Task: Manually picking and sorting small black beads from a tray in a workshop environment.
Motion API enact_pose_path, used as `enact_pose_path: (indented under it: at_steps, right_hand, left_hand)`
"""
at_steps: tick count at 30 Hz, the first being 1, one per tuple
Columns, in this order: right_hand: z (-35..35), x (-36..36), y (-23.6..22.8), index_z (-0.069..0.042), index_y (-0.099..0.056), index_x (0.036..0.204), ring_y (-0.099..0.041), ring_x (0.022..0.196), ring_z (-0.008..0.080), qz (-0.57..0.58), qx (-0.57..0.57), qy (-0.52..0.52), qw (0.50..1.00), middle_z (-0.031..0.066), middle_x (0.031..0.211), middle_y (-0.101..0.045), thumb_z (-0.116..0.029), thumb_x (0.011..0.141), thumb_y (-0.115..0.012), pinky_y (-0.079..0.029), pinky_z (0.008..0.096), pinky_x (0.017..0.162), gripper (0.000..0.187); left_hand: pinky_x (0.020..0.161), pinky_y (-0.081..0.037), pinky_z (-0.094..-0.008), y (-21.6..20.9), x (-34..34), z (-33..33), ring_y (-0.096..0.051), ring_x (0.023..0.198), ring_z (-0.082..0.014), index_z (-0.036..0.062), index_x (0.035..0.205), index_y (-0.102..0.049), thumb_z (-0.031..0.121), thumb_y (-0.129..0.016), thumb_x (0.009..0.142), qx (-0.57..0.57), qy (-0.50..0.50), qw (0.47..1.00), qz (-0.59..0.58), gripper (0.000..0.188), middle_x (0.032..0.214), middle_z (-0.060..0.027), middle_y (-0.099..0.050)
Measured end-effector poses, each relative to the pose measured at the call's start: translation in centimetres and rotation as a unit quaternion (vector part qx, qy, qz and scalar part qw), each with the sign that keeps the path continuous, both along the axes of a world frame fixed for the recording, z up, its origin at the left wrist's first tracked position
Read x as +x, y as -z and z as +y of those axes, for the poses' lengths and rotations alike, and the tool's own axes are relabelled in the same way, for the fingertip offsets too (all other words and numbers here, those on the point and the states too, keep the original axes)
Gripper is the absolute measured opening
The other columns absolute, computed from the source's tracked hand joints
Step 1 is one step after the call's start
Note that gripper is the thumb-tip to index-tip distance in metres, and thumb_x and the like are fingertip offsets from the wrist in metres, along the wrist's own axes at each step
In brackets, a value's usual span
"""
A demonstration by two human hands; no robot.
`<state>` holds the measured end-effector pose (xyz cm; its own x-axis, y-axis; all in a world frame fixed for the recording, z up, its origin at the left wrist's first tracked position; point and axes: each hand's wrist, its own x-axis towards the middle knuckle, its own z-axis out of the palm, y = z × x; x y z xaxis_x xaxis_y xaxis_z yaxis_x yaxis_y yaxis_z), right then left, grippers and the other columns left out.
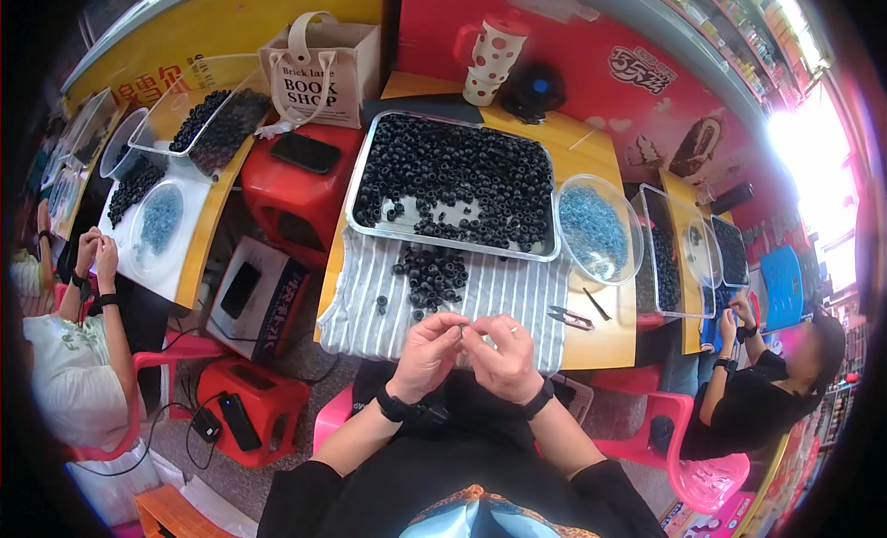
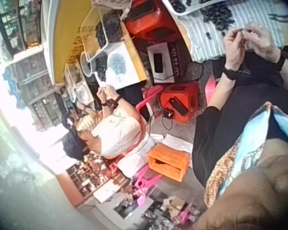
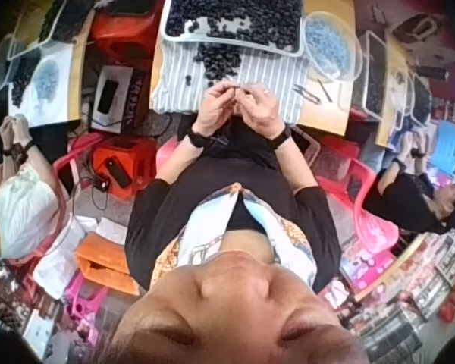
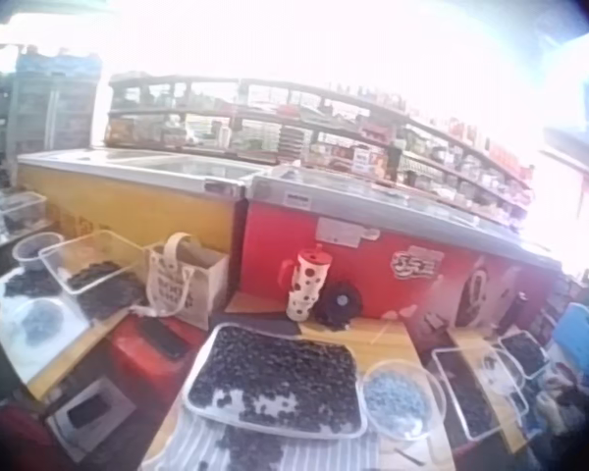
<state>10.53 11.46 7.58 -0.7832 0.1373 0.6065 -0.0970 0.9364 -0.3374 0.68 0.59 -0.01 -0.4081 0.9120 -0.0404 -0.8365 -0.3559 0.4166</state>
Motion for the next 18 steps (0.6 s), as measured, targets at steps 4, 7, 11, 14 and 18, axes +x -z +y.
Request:
enact_pose_path:
  at_steps: [4, 7, 11, 14, 18]
  right_hand:
    - [-0.5, -0.2, 0.2, 0.002, -0.064, 0.093, -0.059, 0.071, 0.0254, 0.022, 0.032, 0.007, 0.999, 0.01, 0.091, -0.059, 0.002, 0.061, -0.066, -0.049, 0.034, 0.061, 0.031]
    - [-0.8, -0.5, 0.5, 0.002, -0.064, 0.092, -0.059, 0.071, 0.0254, 0.047, 0.02, 0.003, 0.999, 0.0099, 0.09, -0.06, 0.004, 0.061, -0.065, -0.048, 0.0342, 0.061, 0.031]
    - [-0.3, -0.8, 0.9, 0.001, -0.064, 0.087, -0.059, 0.069, 0.0273, 0.074, -0.145, 0.076, 0.984, 0.0119, 0.086, -0.061, 0.008, 0.067, -0.065, -0.048, 0.0347, 0.06, 0.022]
    - [1.7, -1.9, 1.2, -0.003, -0.065, 0.087, -0.059, 0.07, 0.0321, -0.019, -0.25, 0.115, 0.961, 0.0132, 0.081, -0.059, 0.002, 0.076, -0.063, -0.047, 0.0382, 0.061, 0.012]
    - [2.7, -3.4, 1.7, -0.008, -0.063, 0.085, -0.06, 0.075, 0.035, -0.181, -0.169, 0.11, 0.963, 0.0126, 0.08, -0.056, -0.009, 0.08, -0.062, -0.047, 0.044, 0.064, 0.005]
  left_hand:
    - [0.082, -0.05, -0.0283, 0.0, 0.1, 0.2, -0.062, 0.091, -0.0139, -0.0008, 0.111, -0.06, 0.006, -0.056, 0.095, -0.017, -0.011, 1.0, 0.008, 0.018, 0.103, -0.0082, -0.065]
    - [0.082, -0.05, -0.0277, 0.0, 0.2, 0.3, -0.063, 0.09, -0.0142, -0.001, 0.111, -0.06, 0.007, -0.056, 0.095, -0.025, -0.012, 1.0, 0.009, 0.018, 0.102, -0.0084, -0.065]
    - [0.08, -0.051, -0.0271, 0.3, 0.1, 0.1, -0.063, 0.088, -0.016, -0.0007, 0.11, -0.059, 0.008, -0.055, 0.096, -0.004, -0.003, 1.0, -0.003, 0.017, 0.1, -0.0092, -0.065]
    - [0.077, -0.051, -0.027, 0.0, -0.1, -0.4, -0.063, 0.086, -0.0177, 0.0, 0.11, -0.059, 0.009, -0.055, 0.096, -0.008, 0.012, 1.0, -0.017, 0.017, 0.098, -0.01, -0.065]
    - [0.077, -0.051, -0.0283, -0.1, -0.4, -0.4, -0.063, 0.085, -0.0182, 0.0005, 0.111, -0.061, 0.007, -0.055, 0.096, -0.009, 0.02, 1.0, -0.018, 0.018, 0.097, -0.0093, -0.065]
